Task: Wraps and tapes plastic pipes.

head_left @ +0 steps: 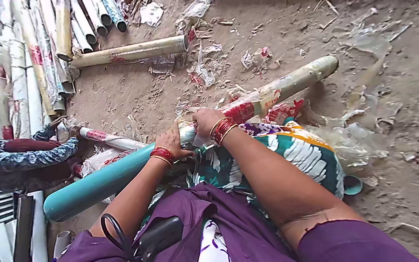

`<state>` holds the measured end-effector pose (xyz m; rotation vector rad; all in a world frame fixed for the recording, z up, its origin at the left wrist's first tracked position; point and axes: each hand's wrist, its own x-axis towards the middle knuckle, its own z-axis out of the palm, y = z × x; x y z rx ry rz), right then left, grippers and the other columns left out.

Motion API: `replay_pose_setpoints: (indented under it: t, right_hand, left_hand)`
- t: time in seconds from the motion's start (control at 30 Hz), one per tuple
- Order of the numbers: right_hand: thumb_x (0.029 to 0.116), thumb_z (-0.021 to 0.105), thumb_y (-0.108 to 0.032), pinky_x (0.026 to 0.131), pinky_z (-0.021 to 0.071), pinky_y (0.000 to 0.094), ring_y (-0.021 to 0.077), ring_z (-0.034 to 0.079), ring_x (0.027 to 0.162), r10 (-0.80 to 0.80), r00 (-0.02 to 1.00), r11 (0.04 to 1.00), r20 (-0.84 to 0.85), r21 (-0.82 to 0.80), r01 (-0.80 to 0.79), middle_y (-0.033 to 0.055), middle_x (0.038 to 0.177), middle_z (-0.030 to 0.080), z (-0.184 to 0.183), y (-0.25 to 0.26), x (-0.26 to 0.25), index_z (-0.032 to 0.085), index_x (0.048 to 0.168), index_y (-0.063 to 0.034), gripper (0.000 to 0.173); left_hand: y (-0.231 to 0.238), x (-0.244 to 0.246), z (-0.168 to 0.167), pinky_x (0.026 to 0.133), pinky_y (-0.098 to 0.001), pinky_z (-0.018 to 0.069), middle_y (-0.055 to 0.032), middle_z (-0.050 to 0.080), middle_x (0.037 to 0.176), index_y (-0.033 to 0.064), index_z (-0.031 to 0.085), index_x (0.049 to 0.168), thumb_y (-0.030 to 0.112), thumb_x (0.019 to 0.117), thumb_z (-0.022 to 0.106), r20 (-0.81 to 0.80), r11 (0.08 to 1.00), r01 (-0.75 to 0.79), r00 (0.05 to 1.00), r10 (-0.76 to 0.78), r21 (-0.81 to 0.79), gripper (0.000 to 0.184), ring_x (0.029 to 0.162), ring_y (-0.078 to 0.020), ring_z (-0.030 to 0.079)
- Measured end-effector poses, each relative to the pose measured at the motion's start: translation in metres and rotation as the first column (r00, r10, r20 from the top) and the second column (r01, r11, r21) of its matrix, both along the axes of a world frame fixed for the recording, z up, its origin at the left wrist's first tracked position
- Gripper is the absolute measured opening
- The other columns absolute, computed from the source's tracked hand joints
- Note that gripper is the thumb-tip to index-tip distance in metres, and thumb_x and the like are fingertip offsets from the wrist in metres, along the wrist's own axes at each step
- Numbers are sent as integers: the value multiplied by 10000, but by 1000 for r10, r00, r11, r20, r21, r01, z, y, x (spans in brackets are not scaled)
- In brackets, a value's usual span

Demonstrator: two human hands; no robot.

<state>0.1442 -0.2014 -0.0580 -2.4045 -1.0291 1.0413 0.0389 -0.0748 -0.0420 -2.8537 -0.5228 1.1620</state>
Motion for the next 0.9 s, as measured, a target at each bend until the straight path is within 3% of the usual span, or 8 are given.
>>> replay_pose_setpoints:
  t: [0.07, 0.17, 0.47, 0.6, 0.67, 0.77, 0.83, 0.9]
  right_hand:
    - [953, 637, -173, 852, 517, 659, 424, 654, 1141, -51, 998, 998, -25, -29, 50, 235, 1195, 678, 1, 3, 0, 696, 1124, -14, 241]
    - [959, 644, -207, 899, 500, 671, 434, 652, 1150, -131, 986, 989, -101, -88, 122, 256, 1196, 679, 6, 4, 2, 697, 1158, -1, 291]
    - [984, 574, -120, 915, 495, 650, 420, 658, 1122, -142, 976, 980, -163, -161, 115, 254, 1140, 695, 4, 2, 8, 720, 1063, 8, 210]
    - [911, 633, -21, 893, 486, 634, 390, 658, 1047, -163, 972, 983, -172, 59, 175, 228, 1052, 705, -11, -14, 17, 747, 987, -8, 137]
    - [919, 639, -28, 983, 469, 626, 374, 636, 1162, -115, 988, 973, -99, 189, 132, 200, 1183, 696, -15, -20, 17, 754, 1043, -31, 170]
    - [921, 620, -1, 989, 503, 623, 361, 638, 1231, -36, 996, 945, 83, 328, 6, 125, 1425, 621, -8, -13, -2, 771, 1146, -88, 285]
    - [920, 639, 0, 974, 516, 623, 364, 638, 1243, 24, 993, 940, 119, 336, -63, 114, 1470, 594, 0, -2, -15, 741, 1241, -103, 353]
    - [924, 646, -17, 948, 527, 617, 375, 635, 1226, 85, 992, 969, 89, 225, -103, 133, 1479, 565, 7, 10, -26, 660, 1371, -104, 456]
  left_hand:
    - [0, 1, 0, 1061, -665, 413, -305, 487, 1483, 23, 53, 1644, 686, 692, 850, -17, 1000, 4, 1000, -4, -9, 1408, 1316, -469, 537]
    - [-3, 0, -1, 1026, -671, 438, -289, 541, 1427, 39, 53, 1649, 692, 685, 850, -20, 1000, 7, 1000, -7, 3, 1411, 1273, -464, 571]
    - [0, 0, -4, 1016, -678, 437, -262, 555, 1426, 57, 202, 1635, 652, 712, 850, 8, 1000, -11, 1000, 11, -27, 1275, 1259, -450, 581]
    - [12, 12, -2, 992, -657, 477, -249, 601, 1376, 73, 232, 1629, 677, 716, 828, -28, 996, -40, 999, 38, -78, 1246, 1243, -425, 609]
    - [14, 14, -1, 993, -655, 479, -257, 599, 1376, 58, 212, 1630, 681, 724, 822, -27, 994, -53, 998, 51, -97, 1257, 1237, -430, 613]
    - [19, 12, 5, 1020, -640, 469, -275, 546, 1433, 79, 49, 1657, 666, 724, 841, -14, 985, -15, 1000, 13, -171, 1357, 1269, -441, 589]
    - [26, 5, 11, 1052, -639, 447, -278, 472, 1507, 96, -4, 1659, 634, 709, 871, -2, 979, 8, 1000, -9, -205, 1399, 1318, -453, 546]
    - [37, -8, 22, 1050, -670, 428, -292, 450, 1520, 93, 29, 1660, 616, 704, 884, -35, 989, -47, 998, 43, -141, 1386, 1334, -489, 513]
